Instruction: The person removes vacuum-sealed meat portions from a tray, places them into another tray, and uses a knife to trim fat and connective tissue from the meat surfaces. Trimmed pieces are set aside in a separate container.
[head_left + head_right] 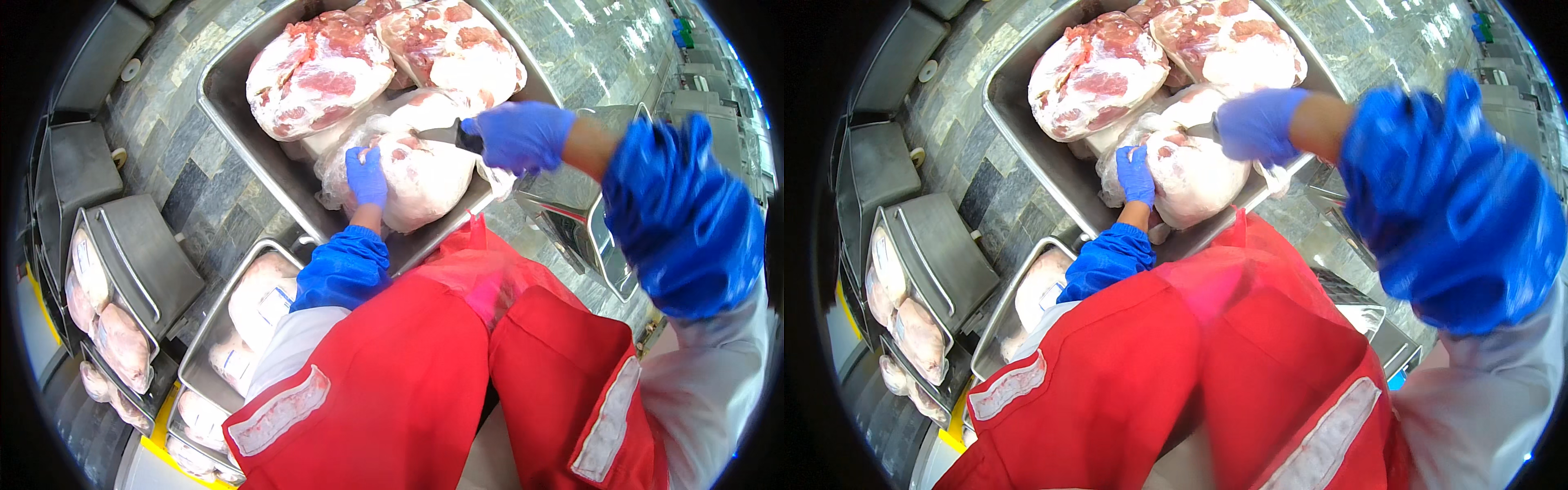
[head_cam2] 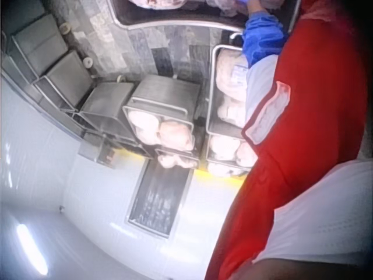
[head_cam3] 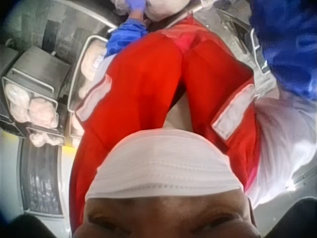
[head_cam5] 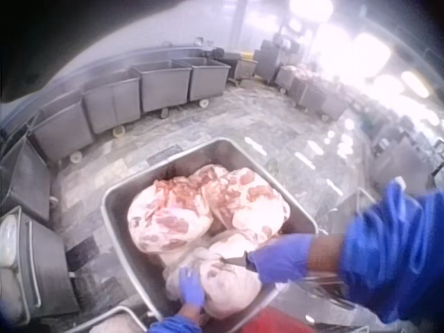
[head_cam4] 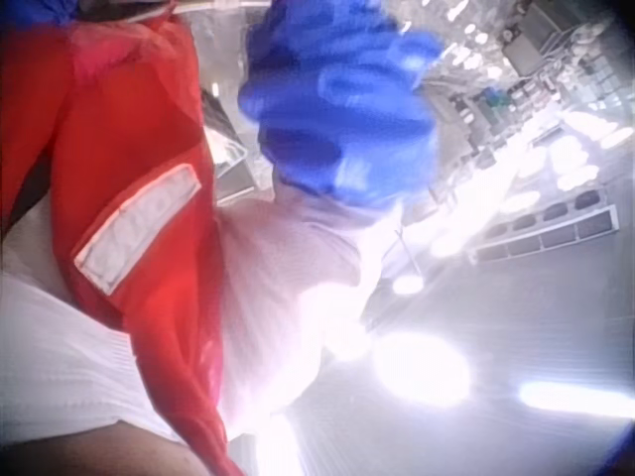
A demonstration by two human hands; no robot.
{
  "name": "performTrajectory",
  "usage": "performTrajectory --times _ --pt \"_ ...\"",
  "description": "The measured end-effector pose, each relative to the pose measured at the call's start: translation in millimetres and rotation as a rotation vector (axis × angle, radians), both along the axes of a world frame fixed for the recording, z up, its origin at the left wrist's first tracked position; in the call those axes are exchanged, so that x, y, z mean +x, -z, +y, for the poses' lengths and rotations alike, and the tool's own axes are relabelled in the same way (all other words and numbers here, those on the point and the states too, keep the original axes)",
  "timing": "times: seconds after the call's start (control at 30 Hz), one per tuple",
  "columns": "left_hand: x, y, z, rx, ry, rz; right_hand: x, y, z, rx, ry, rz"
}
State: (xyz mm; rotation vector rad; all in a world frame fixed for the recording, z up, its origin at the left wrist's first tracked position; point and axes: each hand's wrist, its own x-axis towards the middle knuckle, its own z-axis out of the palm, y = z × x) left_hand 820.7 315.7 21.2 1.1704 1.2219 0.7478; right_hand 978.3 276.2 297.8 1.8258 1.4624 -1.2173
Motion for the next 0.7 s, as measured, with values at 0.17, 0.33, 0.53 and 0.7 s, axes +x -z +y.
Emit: performTrajectory --times 0.17,0.33,0.53,0.7 --pt "3.9 -0.8 0.4 -0.01 0.055 0.042 9.7 36.6 14.8 -0.085 -0.129 0.079" --pt "2.4 2.0 1.6 -0.034 0.095 0.076 3.1 53.0 -32.4 0.288 -0.162 -0.004" --pt "-0.9 8.7 2.6 -0.004 0.07 0.059 -26.6 40.7 -70.8 0.212 0.313 -0.038" --pt "-1.7 5.5 3.0 0.014 0.083 0.101 -35.6 79.4 -115.1 0.422 0.358 -0.032"
